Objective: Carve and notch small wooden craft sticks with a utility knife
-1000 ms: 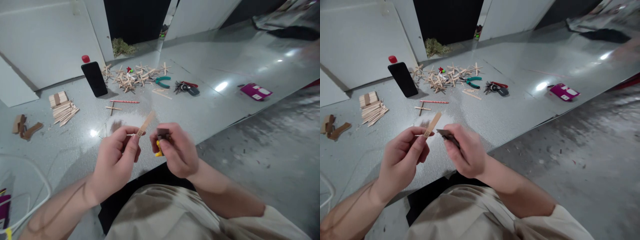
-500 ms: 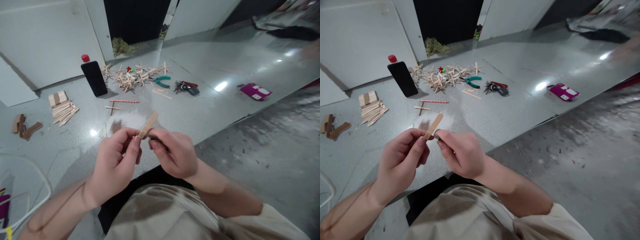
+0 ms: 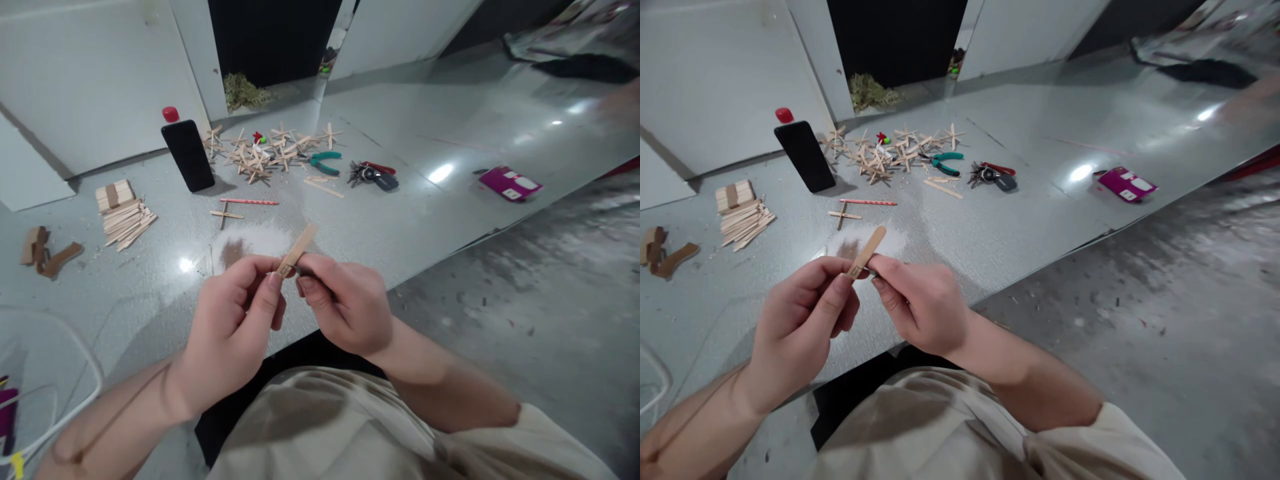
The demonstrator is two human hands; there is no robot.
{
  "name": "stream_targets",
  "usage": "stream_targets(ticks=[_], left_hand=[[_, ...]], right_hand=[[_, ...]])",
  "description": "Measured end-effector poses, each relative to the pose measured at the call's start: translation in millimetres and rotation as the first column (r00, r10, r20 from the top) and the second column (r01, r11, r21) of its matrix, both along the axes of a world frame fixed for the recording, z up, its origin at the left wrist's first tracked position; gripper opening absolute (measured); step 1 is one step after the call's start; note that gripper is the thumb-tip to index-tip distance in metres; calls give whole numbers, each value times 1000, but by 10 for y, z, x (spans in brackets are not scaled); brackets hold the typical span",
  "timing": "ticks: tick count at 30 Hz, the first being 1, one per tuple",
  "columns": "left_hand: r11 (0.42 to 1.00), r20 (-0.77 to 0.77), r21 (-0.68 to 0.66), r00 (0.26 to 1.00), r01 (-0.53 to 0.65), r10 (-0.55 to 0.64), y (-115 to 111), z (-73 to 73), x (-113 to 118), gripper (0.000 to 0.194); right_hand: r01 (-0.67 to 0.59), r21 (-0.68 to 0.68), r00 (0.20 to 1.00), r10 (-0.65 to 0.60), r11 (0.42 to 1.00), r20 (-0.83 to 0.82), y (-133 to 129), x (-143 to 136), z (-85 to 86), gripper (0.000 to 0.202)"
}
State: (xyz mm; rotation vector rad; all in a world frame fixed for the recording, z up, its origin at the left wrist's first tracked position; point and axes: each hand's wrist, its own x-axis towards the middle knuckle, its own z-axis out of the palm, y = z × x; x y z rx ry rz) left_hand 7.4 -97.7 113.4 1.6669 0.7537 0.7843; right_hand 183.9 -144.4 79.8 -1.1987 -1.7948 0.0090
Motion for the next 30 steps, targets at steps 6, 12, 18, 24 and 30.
stream_targets(ticks=[6, 12, 18, 24, 30], left_hand=[[1000, -13, -26, 1000, -11, 11, 11, -14, 13, 23], [999, -32, -48, 999, -11, 9, 11, -24, 16, 27], [997, -22, -71, 1000, -2, 0, 6, -64, 13, 31], [997, -100, 82, 995, -6, 14, 24, -54, 21, 29], [996, -124, 83, 992, 9, 2, 14, -49, 28, 30]], right_hand=[[69, 63, 994, -74, 996, 75, -3, -36, -13, 21], [120, 90, 983, -131, 989, 131, 8, -60, -53, 23], [148, 149, 970, -173, 978, 170, 46, -71, -110, 23], [162, 154, 943, -199, 975, 268, 31, -64, -81, 23], [178, 146, 933, -214, 973, 291, 36, -69, -73, 26]])
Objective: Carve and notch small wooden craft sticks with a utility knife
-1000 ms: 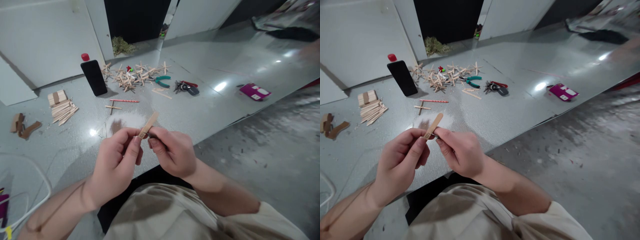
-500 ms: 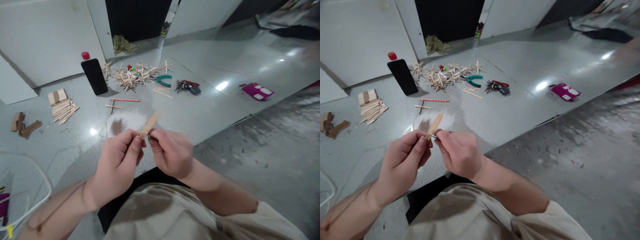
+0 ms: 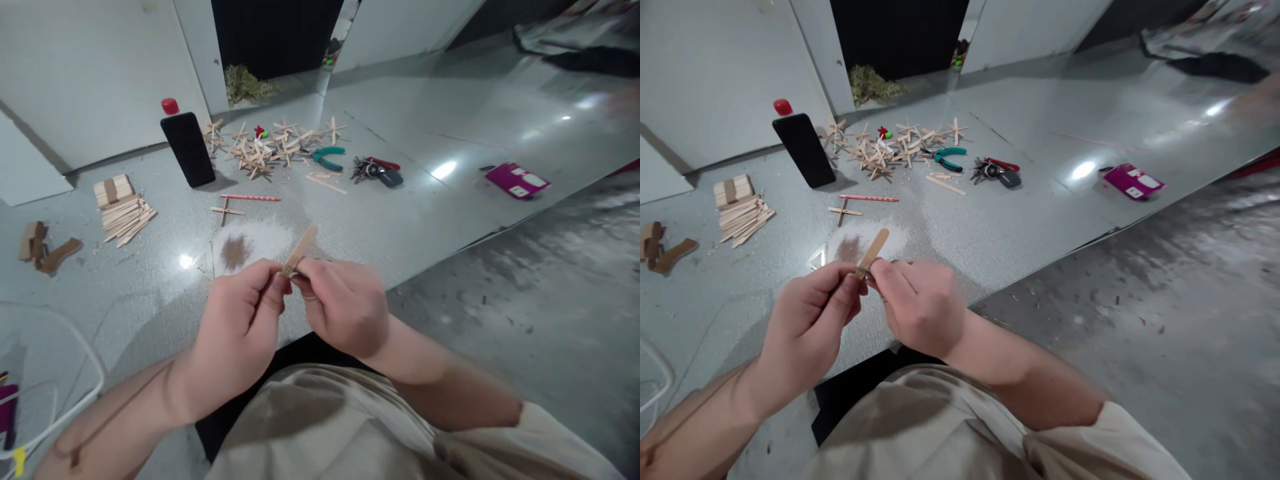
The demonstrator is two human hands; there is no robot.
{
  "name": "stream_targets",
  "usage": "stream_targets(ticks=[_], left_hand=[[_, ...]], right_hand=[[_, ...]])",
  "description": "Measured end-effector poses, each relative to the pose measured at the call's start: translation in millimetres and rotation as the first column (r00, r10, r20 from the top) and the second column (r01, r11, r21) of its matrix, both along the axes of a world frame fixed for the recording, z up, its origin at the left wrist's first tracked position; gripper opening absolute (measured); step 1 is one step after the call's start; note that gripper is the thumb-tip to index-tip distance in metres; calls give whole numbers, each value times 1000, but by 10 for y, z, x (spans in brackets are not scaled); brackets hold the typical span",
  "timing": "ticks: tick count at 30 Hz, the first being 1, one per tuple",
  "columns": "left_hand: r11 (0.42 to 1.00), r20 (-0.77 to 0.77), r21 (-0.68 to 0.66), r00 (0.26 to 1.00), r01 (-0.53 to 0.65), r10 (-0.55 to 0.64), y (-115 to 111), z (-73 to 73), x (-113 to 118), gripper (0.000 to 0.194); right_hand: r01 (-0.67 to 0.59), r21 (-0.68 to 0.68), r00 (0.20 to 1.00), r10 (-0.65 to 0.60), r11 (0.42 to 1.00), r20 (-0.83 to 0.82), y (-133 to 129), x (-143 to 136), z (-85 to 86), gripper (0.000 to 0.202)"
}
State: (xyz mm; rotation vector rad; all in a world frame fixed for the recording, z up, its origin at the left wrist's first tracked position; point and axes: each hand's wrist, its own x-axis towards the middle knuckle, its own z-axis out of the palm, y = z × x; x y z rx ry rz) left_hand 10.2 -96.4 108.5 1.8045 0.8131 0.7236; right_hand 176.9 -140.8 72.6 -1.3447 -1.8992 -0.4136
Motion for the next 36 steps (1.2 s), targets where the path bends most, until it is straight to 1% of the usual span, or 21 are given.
stream_targets(ticks=[6, 11, 15, 20, 22, 25, 30, 36], left_hand=[[982, 85, -189, 996, 7, 10, 19, -60, 7, 29], [941, 138, -337, 990, 29, 19, 15, -66, 22, 32], [928, 211, -368, 977, 52, 29, -7, -71, 40, 29], [901, 316, -421, 948, 106, 36, -19, -76, 52, 27], [904, 321, -413, 947, 112, 30, -22, -79, 44, 28], [923, 298, -370, 954, 109, 7, -24, -84, 21, 27], [954, 273, -291, 962, 74, 8, -21, -101, 7, 27], [986, 201, -162, 980, 35, -2, -26, -121, 3, 27]], right_hand=[[-31, 61, 999, 33, 998, -31, 77, 15, -90, 29], [-37, 104, 998, 42, 994, -44, 121, 24, -153, 24], [-66, 128, 996, 73, 990, -49, 136, 35, -165, 19], [-89, 151, 993, 100, 985, -65, 131, 56, -169, 21], [-92, 146, 992, 103, 985, -71, 123, 64, -171, 20], [-107, 143, 990, 118, 984, -74, 116, 78, -163, 19], [-119, 145, 989, 130, 982, -74, 117, 111, -131, 16], [-122, 142, 990, 130, 982, -53, 105, 135, -118, 14]])
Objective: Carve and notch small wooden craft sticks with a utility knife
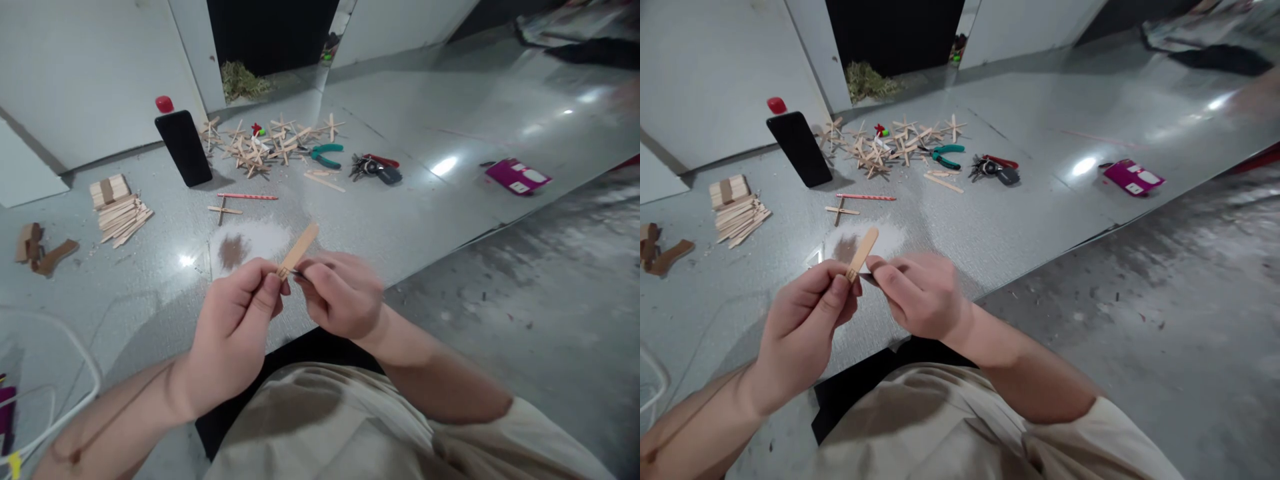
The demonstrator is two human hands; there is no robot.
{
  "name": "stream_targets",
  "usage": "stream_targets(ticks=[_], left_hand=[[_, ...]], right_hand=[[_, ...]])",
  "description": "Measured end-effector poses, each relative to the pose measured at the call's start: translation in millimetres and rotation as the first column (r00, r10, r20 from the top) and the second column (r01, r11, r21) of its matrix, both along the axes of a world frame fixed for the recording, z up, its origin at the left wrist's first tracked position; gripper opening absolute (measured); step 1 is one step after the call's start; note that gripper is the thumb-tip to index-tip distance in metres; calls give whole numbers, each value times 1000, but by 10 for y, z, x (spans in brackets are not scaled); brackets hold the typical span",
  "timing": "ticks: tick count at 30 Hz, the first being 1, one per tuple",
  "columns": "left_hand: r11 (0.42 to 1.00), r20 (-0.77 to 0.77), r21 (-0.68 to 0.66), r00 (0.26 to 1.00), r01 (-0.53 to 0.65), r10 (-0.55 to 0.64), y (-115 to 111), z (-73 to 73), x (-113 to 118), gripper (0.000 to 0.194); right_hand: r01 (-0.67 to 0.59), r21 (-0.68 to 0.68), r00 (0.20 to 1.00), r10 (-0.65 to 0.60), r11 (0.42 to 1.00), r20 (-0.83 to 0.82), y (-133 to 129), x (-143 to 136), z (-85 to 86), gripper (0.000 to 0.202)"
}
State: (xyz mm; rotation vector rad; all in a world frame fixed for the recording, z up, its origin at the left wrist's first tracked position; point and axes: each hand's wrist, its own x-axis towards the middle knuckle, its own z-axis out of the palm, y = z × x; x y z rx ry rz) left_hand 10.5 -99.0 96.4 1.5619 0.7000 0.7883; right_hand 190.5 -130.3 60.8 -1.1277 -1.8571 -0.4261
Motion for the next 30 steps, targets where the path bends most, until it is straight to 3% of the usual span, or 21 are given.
stream_targets(ticks=[12, 17, 25, 30], left_hand=[[973, -114, 229, 993, -12, 39, -23, -22, -9, 21], [993, -74, 114, 997, -9, 17, -22, -39, -2, 28], [999, -29, -47, 999, -19, 18, -20, -11, 27, 27], [996, -71, 32, 994, -81, 83, -37, -1, 29, 28]], right_hand=[[74, -44, 996, -72, 996, 57, -78, -5, 39, 24], [64, -47, 996, -61, 997, 68, -54, 1, 45, 28], [-88, -114, 994, 78, 990, -82, 6, -1, 16, 25], [-62, -99, 997, 58, 993, -42, 37, -17, 7, 24]])
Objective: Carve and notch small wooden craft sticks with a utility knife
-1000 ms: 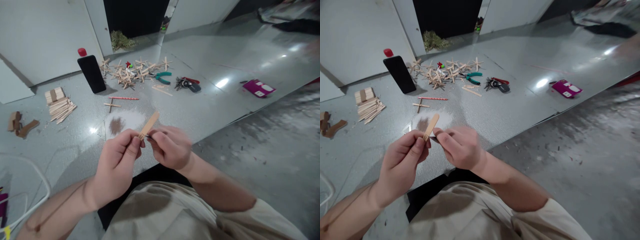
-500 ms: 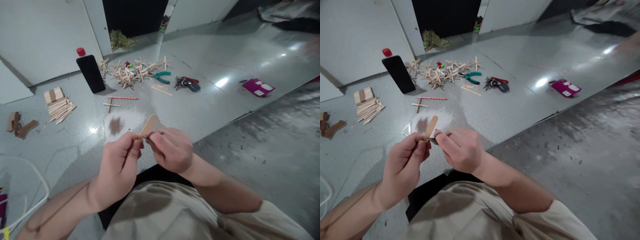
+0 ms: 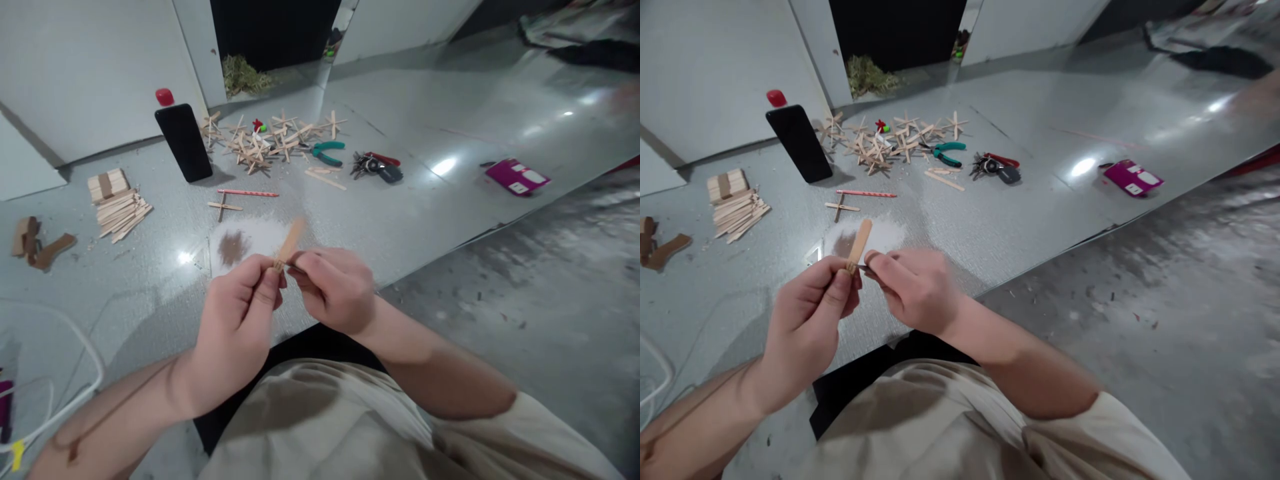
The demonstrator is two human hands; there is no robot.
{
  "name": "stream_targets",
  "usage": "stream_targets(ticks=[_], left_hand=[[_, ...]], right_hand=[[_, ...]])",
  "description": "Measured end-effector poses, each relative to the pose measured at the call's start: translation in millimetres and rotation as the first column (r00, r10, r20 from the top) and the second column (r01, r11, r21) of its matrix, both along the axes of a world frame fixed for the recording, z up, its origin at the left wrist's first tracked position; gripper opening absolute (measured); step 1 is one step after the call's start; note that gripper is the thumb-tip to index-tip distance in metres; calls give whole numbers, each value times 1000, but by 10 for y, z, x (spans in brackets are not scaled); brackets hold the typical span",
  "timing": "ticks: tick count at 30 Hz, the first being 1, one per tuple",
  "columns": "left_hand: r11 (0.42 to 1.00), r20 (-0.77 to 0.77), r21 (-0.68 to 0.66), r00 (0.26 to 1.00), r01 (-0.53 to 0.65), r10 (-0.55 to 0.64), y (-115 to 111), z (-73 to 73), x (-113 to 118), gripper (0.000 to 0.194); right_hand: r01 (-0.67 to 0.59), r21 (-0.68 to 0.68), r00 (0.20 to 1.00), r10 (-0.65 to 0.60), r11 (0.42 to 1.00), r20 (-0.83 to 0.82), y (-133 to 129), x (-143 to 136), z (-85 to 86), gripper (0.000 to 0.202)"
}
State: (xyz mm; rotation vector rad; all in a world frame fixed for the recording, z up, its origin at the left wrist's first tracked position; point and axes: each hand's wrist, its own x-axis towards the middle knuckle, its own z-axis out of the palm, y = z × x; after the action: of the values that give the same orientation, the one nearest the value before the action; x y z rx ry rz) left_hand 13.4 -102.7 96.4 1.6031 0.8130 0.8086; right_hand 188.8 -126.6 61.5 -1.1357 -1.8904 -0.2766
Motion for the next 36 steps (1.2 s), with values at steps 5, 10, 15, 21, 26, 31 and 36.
stream_targets(ticks=[5, 10, 15, 21, 26, 31, 36], left_hand=[[993, -63, 109, 996, -49, 56, 23, -9, 6, 26], [997, -59, 64, 997, -53, 57, 40, -17, 15, 27], [998, -46, -16, 997, -54, 54, 65, 10, 25, 27], [990, -39, -143, 999, -18, 12, 232, -34, 70, 28], [986, -45, -167, 999, -1, -7, 335, -111, 100, 29], [986, -49, -167, 998, 18, -27, 344, -155, 107, 30], [977, -39, -215, 999, 8, -17, 366, -183, 126, 29]], right_hand=[[62, -42, 995, -58, 997, 82, -26, 2, 43, 25], [79, -82, 995, -73, 993, 69, -29, 6, 23, 27], [83, -113, 995, -77, 990, 58, -6, -5, -2, 28], [114, -210, 992, -101, 971, 73, 13, 13, -11, 26], [141, -283, 989, -125, 949, 72, 33, 25, -75, 33], [140, -315, 990, -129, 939, 56, 31, 38, -100, 36], [126, -367, 992, -122, 922, 33, 34, 60, -84, 32]])
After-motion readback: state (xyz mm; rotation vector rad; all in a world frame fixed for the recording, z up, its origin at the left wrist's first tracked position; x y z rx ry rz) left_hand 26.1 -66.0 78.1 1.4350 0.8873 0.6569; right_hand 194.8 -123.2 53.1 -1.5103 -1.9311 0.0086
